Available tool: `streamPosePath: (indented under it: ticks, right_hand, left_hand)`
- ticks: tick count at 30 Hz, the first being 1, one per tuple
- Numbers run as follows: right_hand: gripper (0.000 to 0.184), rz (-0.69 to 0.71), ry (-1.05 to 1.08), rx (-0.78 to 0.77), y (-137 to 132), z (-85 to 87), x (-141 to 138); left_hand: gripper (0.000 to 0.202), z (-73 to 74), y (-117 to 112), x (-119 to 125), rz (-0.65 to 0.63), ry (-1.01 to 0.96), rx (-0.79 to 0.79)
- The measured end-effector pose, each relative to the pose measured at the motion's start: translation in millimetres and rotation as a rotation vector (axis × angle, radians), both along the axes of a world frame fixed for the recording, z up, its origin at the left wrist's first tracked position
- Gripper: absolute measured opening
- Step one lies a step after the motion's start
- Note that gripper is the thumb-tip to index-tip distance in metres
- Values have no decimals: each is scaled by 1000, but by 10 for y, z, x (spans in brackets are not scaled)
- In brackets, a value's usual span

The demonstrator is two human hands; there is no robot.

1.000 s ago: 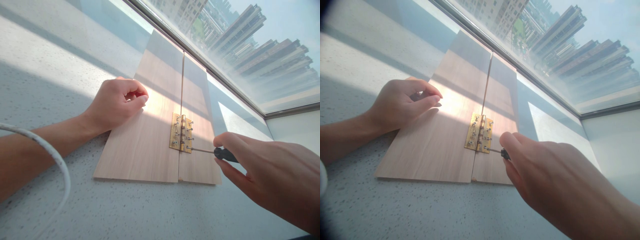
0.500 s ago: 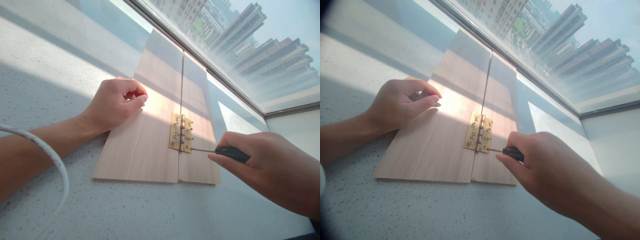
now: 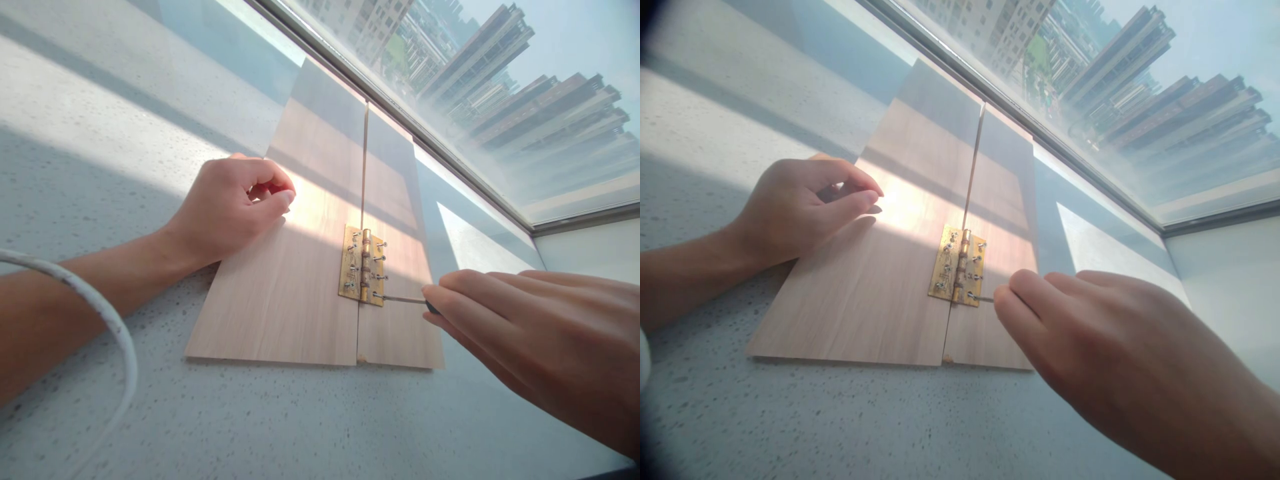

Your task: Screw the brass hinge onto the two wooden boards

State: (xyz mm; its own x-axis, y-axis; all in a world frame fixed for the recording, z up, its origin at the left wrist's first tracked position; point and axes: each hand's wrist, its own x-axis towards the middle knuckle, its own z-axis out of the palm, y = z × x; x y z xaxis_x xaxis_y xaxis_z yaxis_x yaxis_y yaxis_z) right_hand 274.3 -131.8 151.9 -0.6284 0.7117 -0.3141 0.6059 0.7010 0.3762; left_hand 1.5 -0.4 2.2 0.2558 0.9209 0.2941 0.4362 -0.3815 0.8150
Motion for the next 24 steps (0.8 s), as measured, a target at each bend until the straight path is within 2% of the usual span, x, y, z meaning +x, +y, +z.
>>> streamPosePath:
  ticks: [3, 6, 7, 9, 11, 13, 15, 18, 22, 24]
  right_hand:
    - [15, 85, -11, -37, 30, -24, 36]
    - [23, 66, 24, 38, 2, -106, 29]
    - [28, 16, 35, 88, -17, -136, 22]
    - [37, -175, 34, 144, -63, -189, 15]
    - [42, -369, 3, 106, -121, -222, 21]
    - [36, -440, -29, 68, -187, -228, 33]
    - [22, -397, -51, 94, -246, -209, 31]
    - [5, -238, -63, 116, -268, -146, -25]
    - [25, 4, -4, 9, -181, -73, -129]
    - [29, 62, 10, -38, -145, -75, -139]
  left_hand:
    - [21, 9, -4, 5, 3, -2, -5]
    - [21, 18, -10, 9, 8, 0, -8]
    - [21, 19, -11, 9, 10, 2, -8]
    - [21, 16, -10, 8, 12, 4, -9]
    - [21, 8, -8, 6, 14, 5, -8]
    - [21, -1, -6, 5, 12, 9, -4]
    - [21, -4, -8, 4, 10, 14, -1]
    - [22, 10, -20, 2, 10, 23, 7]
    - [24, 43, -43, 0, 10, 88, -9]
    - [23, 45, -45, 1, 14, 81, -3]
